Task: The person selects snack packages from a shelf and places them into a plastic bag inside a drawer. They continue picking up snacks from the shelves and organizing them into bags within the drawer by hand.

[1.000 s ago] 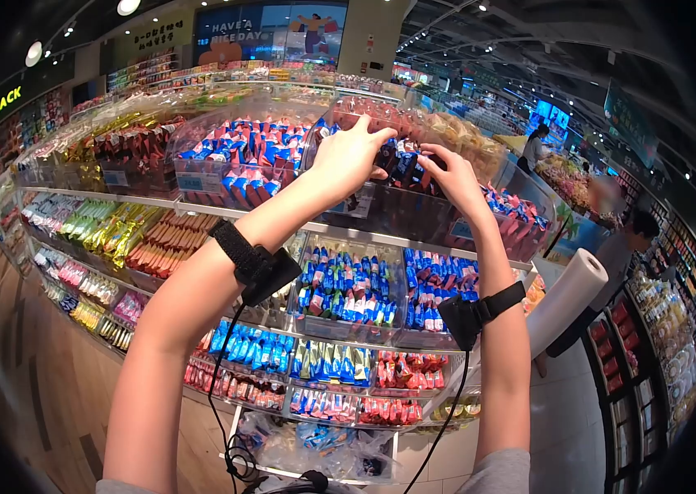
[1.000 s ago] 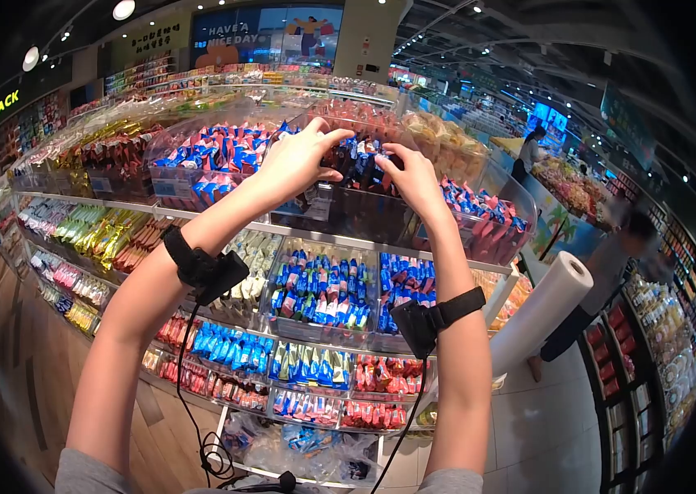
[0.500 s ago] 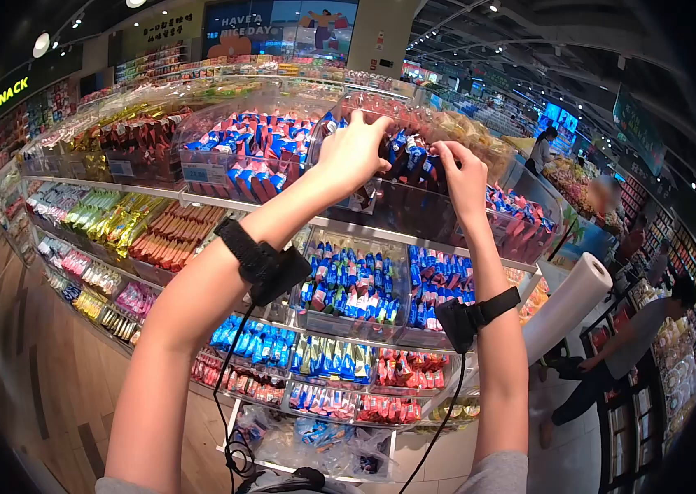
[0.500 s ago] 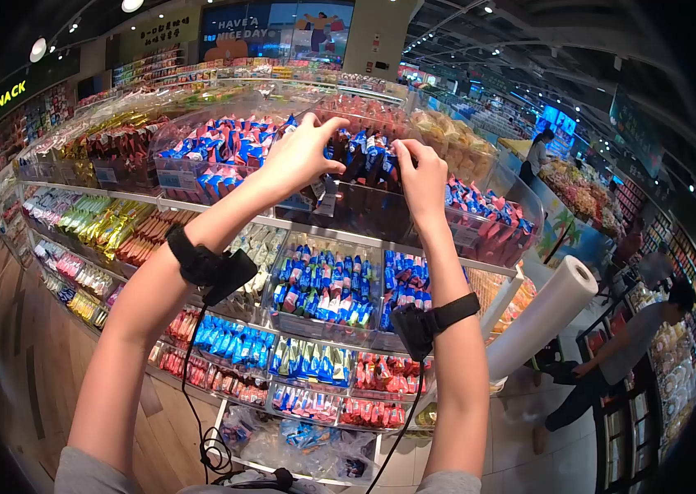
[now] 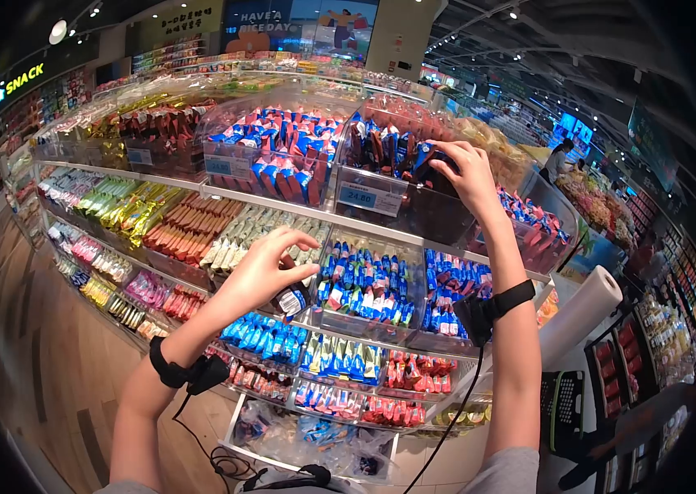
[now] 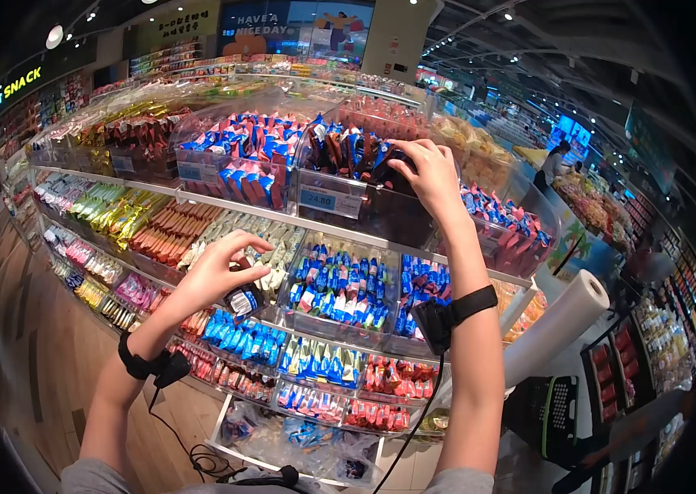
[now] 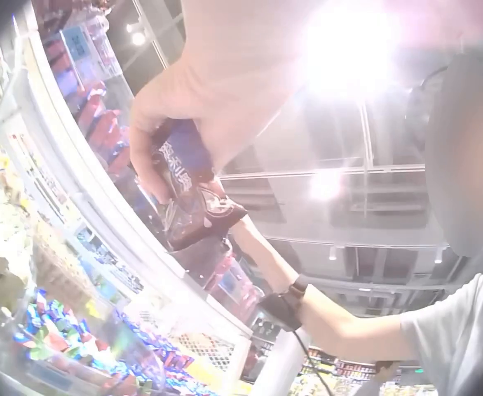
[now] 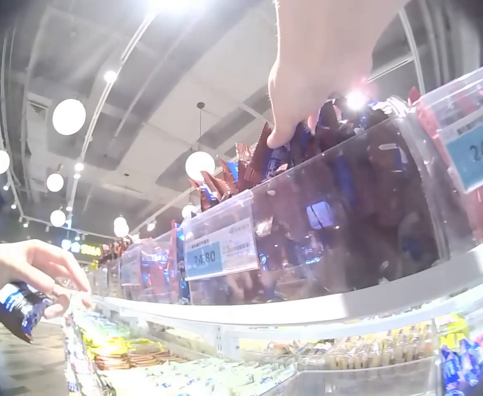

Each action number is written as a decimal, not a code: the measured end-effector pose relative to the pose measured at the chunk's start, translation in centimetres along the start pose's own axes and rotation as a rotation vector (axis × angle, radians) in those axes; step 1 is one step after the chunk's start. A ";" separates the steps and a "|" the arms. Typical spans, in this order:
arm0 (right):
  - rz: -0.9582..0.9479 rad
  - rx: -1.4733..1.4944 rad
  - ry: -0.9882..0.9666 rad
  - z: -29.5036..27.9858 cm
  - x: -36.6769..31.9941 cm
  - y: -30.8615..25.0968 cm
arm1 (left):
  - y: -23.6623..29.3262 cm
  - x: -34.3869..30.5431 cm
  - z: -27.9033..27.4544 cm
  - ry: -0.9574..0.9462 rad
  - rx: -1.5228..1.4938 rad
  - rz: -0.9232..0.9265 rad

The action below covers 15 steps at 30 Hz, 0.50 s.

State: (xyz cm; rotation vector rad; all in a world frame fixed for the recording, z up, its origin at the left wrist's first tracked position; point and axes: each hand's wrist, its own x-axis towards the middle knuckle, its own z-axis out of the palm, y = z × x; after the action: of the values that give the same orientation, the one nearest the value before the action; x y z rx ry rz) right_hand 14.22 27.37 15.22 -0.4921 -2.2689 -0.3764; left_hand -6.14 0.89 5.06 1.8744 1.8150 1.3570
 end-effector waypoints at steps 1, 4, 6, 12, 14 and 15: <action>0.003 -0.009 0.062 0.5 0.1 0.1 | -0.6 -0.4 -0.2 -0.006 0.009 -0.017; -0.082 0.016 0.102 0.9 0.9 0.2 | -1.6 -1.6 -0.9 0.011 -0.028 -0.067; -0.046 0.097 0.084 1.0 1.7 -0.2 | -2.0 -2.1 -1.4 0.018 -0.053 -0.062; -0.097 -0.008 0.160 2.4 2.6 -4.0 | -2.7 -2.7 -2.0 0.027 -0.108 -0.097; -0.149 0.038 0.098 2.2 2.4 -4.4 | -2.7 -2.9 -2.1 0.024 -0.072 -0.069; -0.155 0.077 0.103 2.4 2.1 -4.1 | -3.0 -2.9 -1.9 0.039 -0.076 -0.049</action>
State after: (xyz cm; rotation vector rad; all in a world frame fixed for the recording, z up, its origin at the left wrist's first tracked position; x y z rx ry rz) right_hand 9.51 25.28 14.74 -0.2527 -2.2183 -0.3816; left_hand -9.02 -1.79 2.70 1.7660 1.7892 1.4344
